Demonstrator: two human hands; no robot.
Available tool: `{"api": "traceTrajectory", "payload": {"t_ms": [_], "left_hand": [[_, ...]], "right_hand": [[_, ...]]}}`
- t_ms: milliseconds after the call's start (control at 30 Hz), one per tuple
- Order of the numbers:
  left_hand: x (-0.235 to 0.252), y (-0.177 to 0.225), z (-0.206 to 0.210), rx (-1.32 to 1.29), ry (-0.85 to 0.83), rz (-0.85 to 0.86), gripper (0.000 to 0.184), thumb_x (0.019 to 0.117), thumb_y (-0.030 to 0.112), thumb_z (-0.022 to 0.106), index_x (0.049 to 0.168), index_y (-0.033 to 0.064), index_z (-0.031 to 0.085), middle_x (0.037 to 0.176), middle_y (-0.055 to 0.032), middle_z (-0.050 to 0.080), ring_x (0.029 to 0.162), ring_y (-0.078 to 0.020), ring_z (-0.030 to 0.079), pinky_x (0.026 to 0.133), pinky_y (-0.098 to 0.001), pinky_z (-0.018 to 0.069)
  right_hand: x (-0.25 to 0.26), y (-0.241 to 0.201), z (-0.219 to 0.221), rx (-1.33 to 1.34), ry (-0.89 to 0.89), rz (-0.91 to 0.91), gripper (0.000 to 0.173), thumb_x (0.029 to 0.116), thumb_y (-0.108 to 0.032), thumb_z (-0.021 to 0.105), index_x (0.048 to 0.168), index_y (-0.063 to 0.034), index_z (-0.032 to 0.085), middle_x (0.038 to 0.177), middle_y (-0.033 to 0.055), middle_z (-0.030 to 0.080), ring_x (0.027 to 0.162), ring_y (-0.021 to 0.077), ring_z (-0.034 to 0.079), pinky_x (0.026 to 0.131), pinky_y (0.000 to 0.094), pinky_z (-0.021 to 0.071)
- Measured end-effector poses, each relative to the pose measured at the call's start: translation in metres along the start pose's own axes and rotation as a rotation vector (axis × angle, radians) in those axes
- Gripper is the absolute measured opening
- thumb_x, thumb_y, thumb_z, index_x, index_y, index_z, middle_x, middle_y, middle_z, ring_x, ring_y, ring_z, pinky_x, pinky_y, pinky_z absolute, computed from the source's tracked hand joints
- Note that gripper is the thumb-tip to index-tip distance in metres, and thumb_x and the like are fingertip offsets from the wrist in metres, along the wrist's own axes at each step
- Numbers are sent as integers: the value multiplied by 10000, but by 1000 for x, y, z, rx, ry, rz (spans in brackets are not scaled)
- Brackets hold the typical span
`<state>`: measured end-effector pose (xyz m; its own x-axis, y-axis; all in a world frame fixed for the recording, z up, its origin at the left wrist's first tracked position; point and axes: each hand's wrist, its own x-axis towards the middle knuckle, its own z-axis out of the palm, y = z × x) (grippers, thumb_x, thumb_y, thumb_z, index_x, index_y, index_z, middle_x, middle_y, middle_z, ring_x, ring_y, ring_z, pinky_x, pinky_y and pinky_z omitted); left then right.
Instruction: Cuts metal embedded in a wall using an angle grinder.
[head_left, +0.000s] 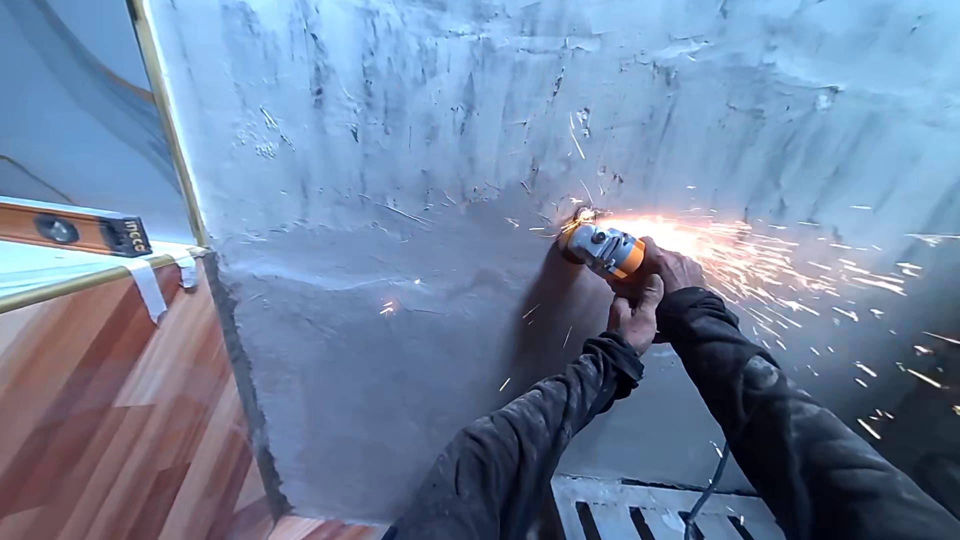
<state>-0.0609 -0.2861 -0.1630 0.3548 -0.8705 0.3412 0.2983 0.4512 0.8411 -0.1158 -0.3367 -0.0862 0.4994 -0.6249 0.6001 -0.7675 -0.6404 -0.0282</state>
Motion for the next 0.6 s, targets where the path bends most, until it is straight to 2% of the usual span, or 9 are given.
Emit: {"api": "traceTrajectory", "payload": {"t_ms": [167, 267, 367, 467, 600], "left_hand": [[1, 1, 2, 3, -1, 6, 521, 1084, 377, 510, 1426, -17, 484, 1306, -267, 602, 1146, -346, 657, 897, -536, 599], [0, 4, 2, 18, -2, -17, 531, 1086, 386, 503, 1423, -23, 484, 1307, -272, 598, 1146, -345, 656, 907, -520, 594], [0, 5, 4, 12, -2, -50, 546, 1081, 401, 508, 1425, -23, 482, 1314, -281, 594, 1148, -358, 659, 896, -527, 601], [0, 6, 5, 17, -21, -67, 555, 1079, 424, 502, 1428, -7, 486, 1326, -273, 591, 1159, -359, 654, 899, -533, 598], [8, -1, 19, 63, -62, -49, 564, 1075, 419, 516, 1417, -29, 492, 1323, -275, 596, 1176, -352, 649, 926, -526, 592]], "right_hand": [[3, 4, 3, -19, 30, -9, 693, 812, -432, 829, 1338, -65, 567, 1071, 257, 715, 989, 479, 700, 772, 691, 523], [-3, -10, -13, -16, -33, 31, 683, 842, -381, 827, 1371, -44, 557, 1121, 269, 706, 1054, 480, 686, 836, 677, 517], [-6, -11, -16, -17, -34, 41, 682, 852, -389, 818, 1371, -33, 556, 1120, 278, 704, 1061, 490, 680, 846, 681, 510], [4, 6, 3, -41, 30, 44, 718, 797, -437, 847, 1350, -71, 573, 1046, 266, 719, 994, 487, 697, 798, 686, 523], [5, 32, 7, -21, 86, 89, 717, 797, -431, 842, 1342, -55, 568, 1101, 268, 703, 1026, 488, 681, 788, 689, 510]]}}
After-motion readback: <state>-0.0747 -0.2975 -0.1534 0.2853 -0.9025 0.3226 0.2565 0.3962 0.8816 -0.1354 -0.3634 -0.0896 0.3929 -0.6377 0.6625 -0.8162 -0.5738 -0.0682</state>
